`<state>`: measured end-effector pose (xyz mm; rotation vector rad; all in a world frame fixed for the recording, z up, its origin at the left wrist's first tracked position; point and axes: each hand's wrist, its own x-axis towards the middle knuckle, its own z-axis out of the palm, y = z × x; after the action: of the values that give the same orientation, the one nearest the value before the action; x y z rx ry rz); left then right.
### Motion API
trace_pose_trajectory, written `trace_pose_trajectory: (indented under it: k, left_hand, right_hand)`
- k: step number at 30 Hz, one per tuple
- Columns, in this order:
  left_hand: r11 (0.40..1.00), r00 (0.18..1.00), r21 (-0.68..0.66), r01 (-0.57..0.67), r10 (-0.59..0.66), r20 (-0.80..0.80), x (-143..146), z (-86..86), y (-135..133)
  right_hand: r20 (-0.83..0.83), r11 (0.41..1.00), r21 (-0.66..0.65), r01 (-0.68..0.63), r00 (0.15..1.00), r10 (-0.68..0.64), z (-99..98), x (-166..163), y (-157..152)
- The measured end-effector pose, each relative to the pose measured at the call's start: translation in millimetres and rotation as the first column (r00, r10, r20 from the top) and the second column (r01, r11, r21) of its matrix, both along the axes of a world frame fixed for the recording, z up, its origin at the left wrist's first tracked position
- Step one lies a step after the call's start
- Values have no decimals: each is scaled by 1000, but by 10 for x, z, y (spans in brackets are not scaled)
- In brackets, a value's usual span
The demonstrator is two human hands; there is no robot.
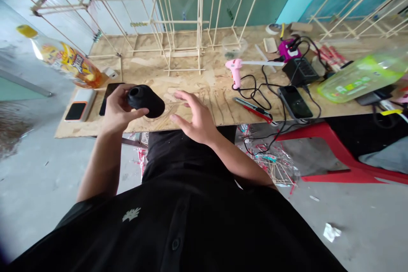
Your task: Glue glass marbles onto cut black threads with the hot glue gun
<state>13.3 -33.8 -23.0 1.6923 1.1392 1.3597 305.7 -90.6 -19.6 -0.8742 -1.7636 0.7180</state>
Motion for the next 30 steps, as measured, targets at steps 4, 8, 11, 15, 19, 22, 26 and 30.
trace_pose_trajectory:
  k: [4, 8, 11, 15, 19, 22, 26, 30]
  left_hand:
    - [987, 979, 7, 160, -160, 123, 70, 141, -326]
    - [981, 948, -46, 190, -171, 270, 54, 134, -433]
    - [977, 912, -87, 195, -147, 382, 74, 76, -453]
    - [975, 885, -148, 168, -83, 459, 168, -20, -480]
    - [968, 885, -187, 168, -65, 461, 217, -99, -503]
    - [970, 912, -182, 163, -78, 404, 185, -109, -519]
    - [971, 972, -186, 152, -113, 206, 127, -45, -569]
    - [988, 998, -144, 57, -59, -8, 125, 44, -648]
  right_hand:
    - [-80, 939, -258, -229, 973, 215, -2, -326, 120]
    - [-60, 857, -454, -243, 968, 243, 16, -336, 30]
    - [-53, 838, -497, -224, 972, 228, 111, -187, -93]
    - [-60, 888, -431, -159, 987, 148, 298, 29, -209]
    - [-121, 949, -305, -75, 992, 40, 447, 182, -269]
    - [-161, 965, -261, -35, 987, -7, 503, 266, -299]
    - [-214, 978, -203, 34, 974, -79, 532, 370, -330]
    - [-273, 987, -130, 92, 954, -125, 550, 484, -368]
